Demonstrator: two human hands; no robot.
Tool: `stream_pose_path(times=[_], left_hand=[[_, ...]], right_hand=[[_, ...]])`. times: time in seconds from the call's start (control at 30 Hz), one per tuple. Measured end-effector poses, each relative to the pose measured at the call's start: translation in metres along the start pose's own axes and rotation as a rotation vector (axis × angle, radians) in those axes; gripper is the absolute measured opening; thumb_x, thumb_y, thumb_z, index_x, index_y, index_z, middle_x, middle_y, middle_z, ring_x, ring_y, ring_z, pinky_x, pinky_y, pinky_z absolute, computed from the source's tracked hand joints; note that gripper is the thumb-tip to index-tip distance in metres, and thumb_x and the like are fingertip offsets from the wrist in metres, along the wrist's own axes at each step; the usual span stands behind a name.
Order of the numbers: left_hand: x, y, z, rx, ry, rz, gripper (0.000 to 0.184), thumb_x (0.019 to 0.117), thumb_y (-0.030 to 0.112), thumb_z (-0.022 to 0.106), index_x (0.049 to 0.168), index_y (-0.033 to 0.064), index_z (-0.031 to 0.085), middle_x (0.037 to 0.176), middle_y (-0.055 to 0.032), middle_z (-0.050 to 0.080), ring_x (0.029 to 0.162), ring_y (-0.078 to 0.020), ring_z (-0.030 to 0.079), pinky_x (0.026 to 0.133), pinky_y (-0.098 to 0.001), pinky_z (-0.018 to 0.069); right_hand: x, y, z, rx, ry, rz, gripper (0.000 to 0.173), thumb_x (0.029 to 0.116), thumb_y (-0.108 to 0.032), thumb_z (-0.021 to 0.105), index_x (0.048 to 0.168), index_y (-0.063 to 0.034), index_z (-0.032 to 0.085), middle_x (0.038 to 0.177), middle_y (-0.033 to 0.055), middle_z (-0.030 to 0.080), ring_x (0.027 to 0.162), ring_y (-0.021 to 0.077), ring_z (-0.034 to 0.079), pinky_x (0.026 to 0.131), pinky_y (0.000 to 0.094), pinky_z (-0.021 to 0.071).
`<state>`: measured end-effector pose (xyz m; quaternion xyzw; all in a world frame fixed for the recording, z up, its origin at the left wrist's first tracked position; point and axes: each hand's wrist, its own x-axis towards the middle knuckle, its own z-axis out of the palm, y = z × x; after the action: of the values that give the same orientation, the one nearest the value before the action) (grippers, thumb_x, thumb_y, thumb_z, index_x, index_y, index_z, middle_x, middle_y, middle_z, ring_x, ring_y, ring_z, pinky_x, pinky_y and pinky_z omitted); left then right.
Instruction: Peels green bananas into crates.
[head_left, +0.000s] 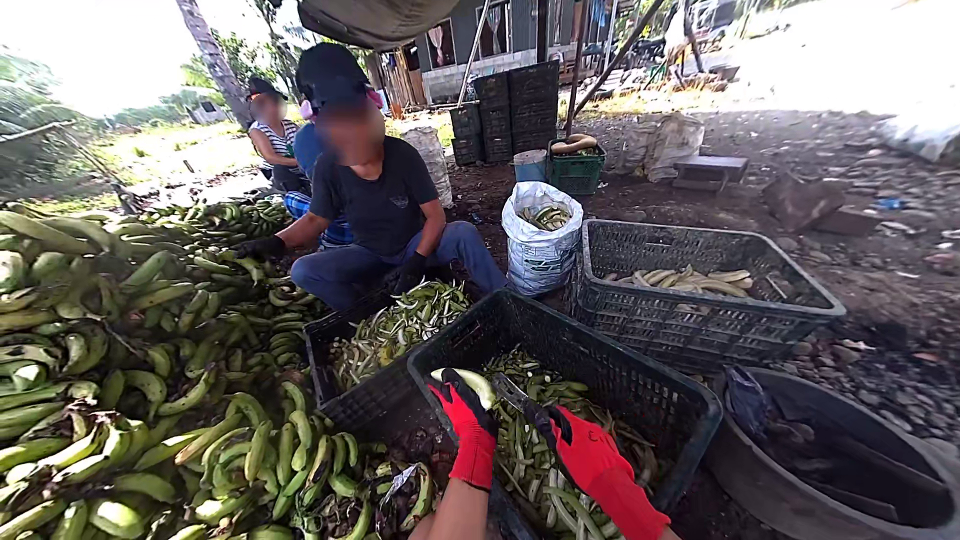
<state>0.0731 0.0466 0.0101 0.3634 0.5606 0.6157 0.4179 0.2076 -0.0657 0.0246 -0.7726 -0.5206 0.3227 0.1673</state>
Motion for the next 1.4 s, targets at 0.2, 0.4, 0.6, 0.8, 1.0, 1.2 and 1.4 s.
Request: stream_pose_path(times=[0.2, 0.4, 0.6, 0.8, 1.0, 1.2, 1.4], left_hand=[[0.012, -0.007, -0.003, 0.187, 0.227, 0.073, 0.064, 0.1087, 0.015, 0.045, 0.159, -0.0069, 0.012, 0.158, -0.0303, 0.033, 0.147, -0.0361, 0.034, 0.120, -0.0434, 0.0278], [-0.001, 0.006, 0.001, -0.102, -0.119, -0.053, 0.051, 0.1124, 0.023, 0.035, 0.158, 0.0026, 0.025, 0.140, -0.0237, 0.051, 0.118, -0.0250, 0.059, 0.100, -0.0399, 0.0499], [-0.004, -0.004, -0.007, -0.393, -0.672, -0.209, 0.038, 0.1121, 0.024, 0.028, 0.140, 0.0032, 0.043, 0.101, -0.0083, 0.067, 0.083, -0.0109, 0.068, 0.072, -0.0286, 0.0596], [-0.008, -0.002, -0.005, -0.170, -0.641, -0.166, 0.038, 0.1125, 0.022, 0.031, 0.139, 0.0002, 0.047, 0.104, -0.0078, 0.062, 0.085, -0.0072, 0.062, 0.076, -0.0248, 0.0545], [-0.003, -0.004, -0.006, -0.250, -0.702, -0.204, 0.038, 0.1123, 0.021, 0.030, 0.139, 0.0007, 0.047, 0.102, -0.0071, 0.064, 0.084, -0.0078, 0.065, 0.074, -0.0257, 0.0569], [-0.008, -0.003, -0.011, -0.140, -0.740, -0.147, 0.038, 0.1113, 0.018, 0.031, 0.138, -0.0019, 0.049, 0.106, -0.0076, 0.063, 0.088, -0.0067, 0.063, 0.080, -0.0249, 0.0548], [-0.008, 0.004, -0.029, 0.034, -0.934, -0.040, 0.041, 0.1083, 0.014, 0.034, 0.141, -0.0087, 0.047, 0.123, -0.0156, 0.062, 0.106, -0.0090, 0.060, 0.098, -0.0269, 0.0495]], right_hand=[[-0.012, -0.009, 0.013, -0.125, -0.019, -0.078, 0.051, 0.1080, -0.046, 0.041, 0.150, -0.0200, 0.052, 0.130, 0.0147, 0.069, 0.128, 0.0324, 0.061, 0.116, 0.0578, 0.0351], [-0.011, -0.009, 0.001, -0.156, 0.008, -0.044, 0.050, 0.1079, -0.046, 0.040, 0.152, -0.0244, 0.050, 0.130, 0.0136, 0.069, 0.129, 0.0318, 0.060, 0.120, 0.0600, 0.0273], [-0.004, 0.000, -0.016, -0.218, 0.066, -0.041, 0.050, 0.1085, -0.046, 0.038, 0.153, -0.0258, 0.048, 0.131, 0.0136, 0.068, 0.130, 0.0322, 0.060, 0.121, 0.0612, 0.0243], [-0.009, 0.003, -0.018, -0.261, 0.068, -0.022, 0.052, 0.1071, -0.046, 0.043, 0.155, -0.0258, 0.046, 0.134, 0.0146, 0.067, 0.132, 0.0328, 0.058, 0.123, 0.0638, 0.0138], [-0.009, 0.000, -0.022, -0.256, 0.065, -0.024, 0.051, 0.1082, -0.047, 0.040, 0.154, -0.0258, 0.046, 0.134, 0.0137, 0.067, 0.132, 0.0326, 0.058, 0.123, 0.0638, 0.0153], [-0.008, 0.002, -0.023, -0.240, 0.053, 0.003, 0.051, 0.1081, -0.045, 0.041, 0.155, -0.0259, 0.046, 0.135, 0.0136, 0.067, 0.132, 0.0318, 0.058, 0.123, 0.0620, 0.0158], [0.013, 0.019, -0.020, -0.191, 0.079, -0.118, 0.049, 0.1083, -0.044, 0.042, 0.149, -0.0206, 0.055, 0.131, 0.0197, 0.069, 0.128, 0.0405, 0.061, 0.115, 0.0668, 0.0309]])
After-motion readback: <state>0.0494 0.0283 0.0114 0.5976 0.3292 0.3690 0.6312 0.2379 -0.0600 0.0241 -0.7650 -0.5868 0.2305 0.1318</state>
